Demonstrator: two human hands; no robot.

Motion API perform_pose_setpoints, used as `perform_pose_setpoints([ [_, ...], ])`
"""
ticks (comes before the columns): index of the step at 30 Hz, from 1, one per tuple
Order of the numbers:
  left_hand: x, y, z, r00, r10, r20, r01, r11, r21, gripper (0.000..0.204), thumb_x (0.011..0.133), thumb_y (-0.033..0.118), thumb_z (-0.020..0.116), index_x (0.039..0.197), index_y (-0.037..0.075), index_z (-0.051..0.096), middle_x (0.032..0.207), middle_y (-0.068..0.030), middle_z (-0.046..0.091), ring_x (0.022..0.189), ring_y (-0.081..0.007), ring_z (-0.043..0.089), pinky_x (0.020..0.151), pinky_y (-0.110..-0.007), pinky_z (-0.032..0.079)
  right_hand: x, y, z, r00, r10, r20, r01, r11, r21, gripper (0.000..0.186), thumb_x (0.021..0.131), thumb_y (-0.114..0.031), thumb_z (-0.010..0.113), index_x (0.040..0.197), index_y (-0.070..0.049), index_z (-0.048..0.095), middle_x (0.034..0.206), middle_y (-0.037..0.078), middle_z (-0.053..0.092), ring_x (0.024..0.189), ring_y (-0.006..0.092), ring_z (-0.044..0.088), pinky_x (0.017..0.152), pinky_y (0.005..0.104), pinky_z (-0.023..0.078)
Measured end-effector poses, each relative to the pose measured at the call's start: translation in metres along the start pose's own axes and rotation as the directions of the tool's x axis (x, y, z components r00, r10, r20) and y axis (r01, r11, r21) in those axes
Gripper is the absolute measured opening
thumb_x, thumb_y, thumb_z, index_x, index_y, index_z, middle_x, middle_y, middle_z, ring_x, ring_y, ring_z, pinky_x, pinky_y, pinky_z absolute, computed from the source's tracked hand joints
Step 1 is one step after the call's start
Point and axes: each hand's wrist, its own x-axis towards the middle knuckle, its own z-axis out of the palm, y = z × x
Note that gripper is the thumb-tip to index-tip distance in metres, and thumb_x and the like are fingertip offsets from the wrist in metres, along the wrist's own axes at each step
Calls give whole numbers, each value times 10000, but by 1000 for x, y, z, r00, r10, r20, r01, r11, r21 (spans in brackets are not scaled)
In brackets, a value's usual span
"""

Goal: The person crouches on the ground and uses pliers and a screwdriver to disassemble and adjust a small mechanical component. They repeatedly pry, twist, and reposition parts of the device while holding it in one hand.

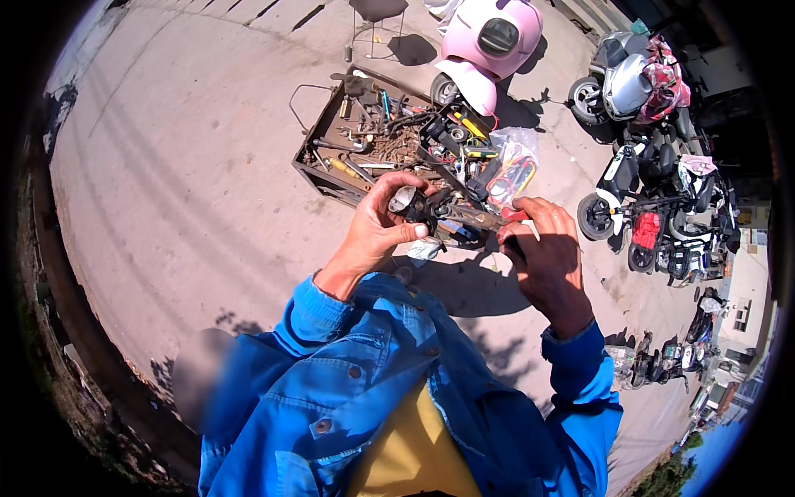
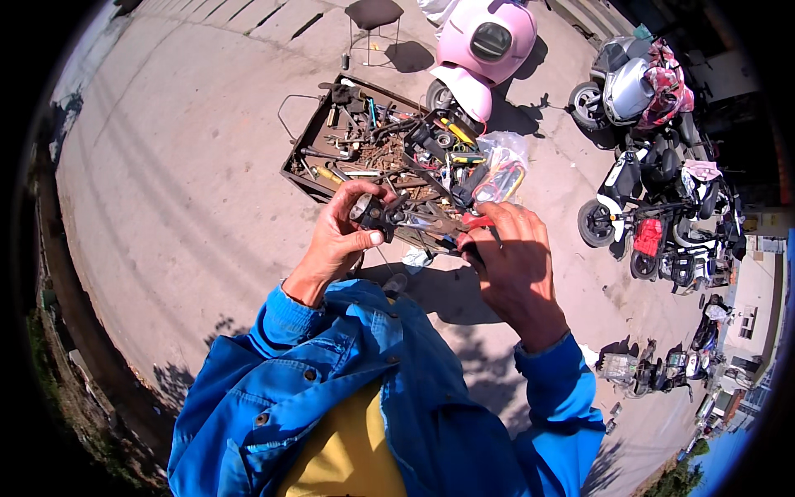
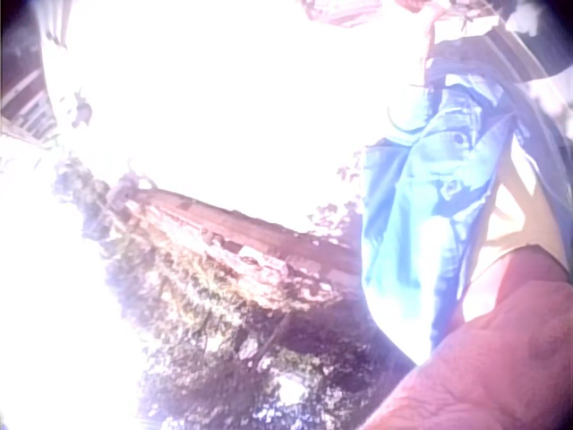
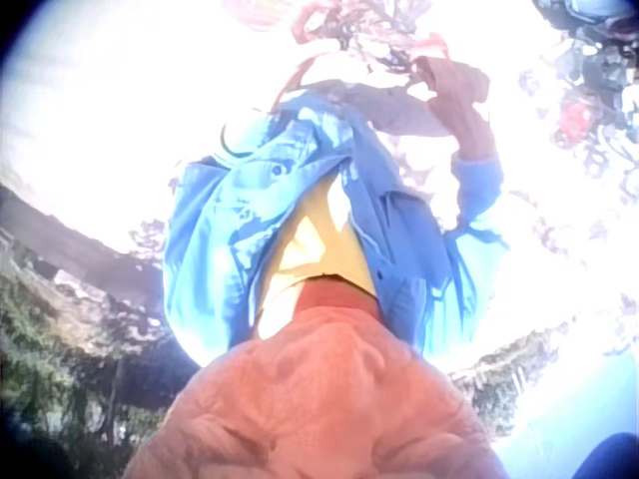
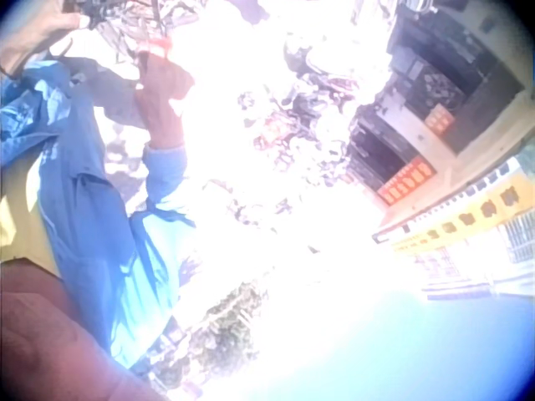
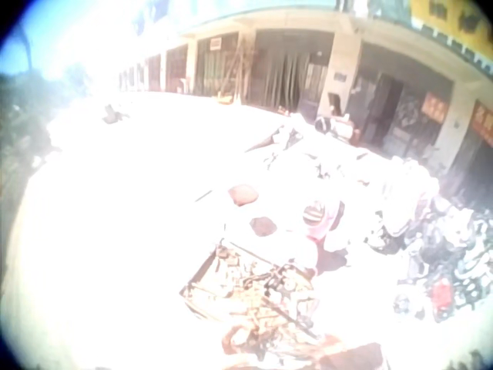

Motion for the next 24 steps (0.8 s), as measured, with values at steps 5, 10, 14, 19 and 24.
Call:
perform_pose_setpoints([
  [5, -4, 11, 3, 1000, -5, 19, 3, 992, 129, 652, 744, 53, 906, 1295, 87, 559, 1336, -100, 601, 1268, -216, 592, 979, -327, 574, 10, 2, -6, 996, -72, 44, 72, 997, 12, 257, 780, -136, 799, 998, -52, 694, 1187, 166, 647, 1133, 358, 628, 964, 501, 493],
  [10, -7, 19, 5, 999, -26, 47, 20, 992, 126, 654, 743, 74, 908, 1293, 89, 554, 1330, -104, 602, 1282, -220, 575, 1008, -348, 545, 16, 7, -11, 990, -126, 68, 120, 989, 83, 190, 789, -140, 794, 918, -25, 714, 1070, 154, 645, 1003, 339, 643, 868, 445, 525],
  [14, -8, 14, 8, 998, 20, 56, -27, 991, 134, 655, 739, 105, 925, 1279, 94, 554, 1303, -100, 602, 1274, -222, 558, 1065, -378, 482, 17, 13, -13, 979, -197, 44, 195, 980, 43, 179, 770, -138, 801, 874, -20, 716, 1018, 137, 649, 909, 318, 640, 781, 442, 533],
  [19, -9, 5, 8, 997, 60, 55, -63, 997, 54, 663, 738, 98, 930, 1279, 94, 547, 1278, -96, 588, 1245, -213, 553, 1053, -369, 481, 17, 9, -12, 972, -233, -21, 234, 972, 13, 241, 682, -63, 831, 874, -56, 686, 979, 123, 638, 830, 310, 623, 681, 423, 514],
  [24, -13, 2, 16, 993, 111, -29, -108, 990, 88, 679, 732, 46, 922, 1287, 85, 534, 1304, -99, 548, 1235, -202, 549, 984, -328, 525, 12, 6, -14, 976, -218, 1, 218, 973, -70, 208, 766, -186, 801, 844, -28, 691, 941, 118, 637, 822, 282, 622, 659, 407, 529],
])
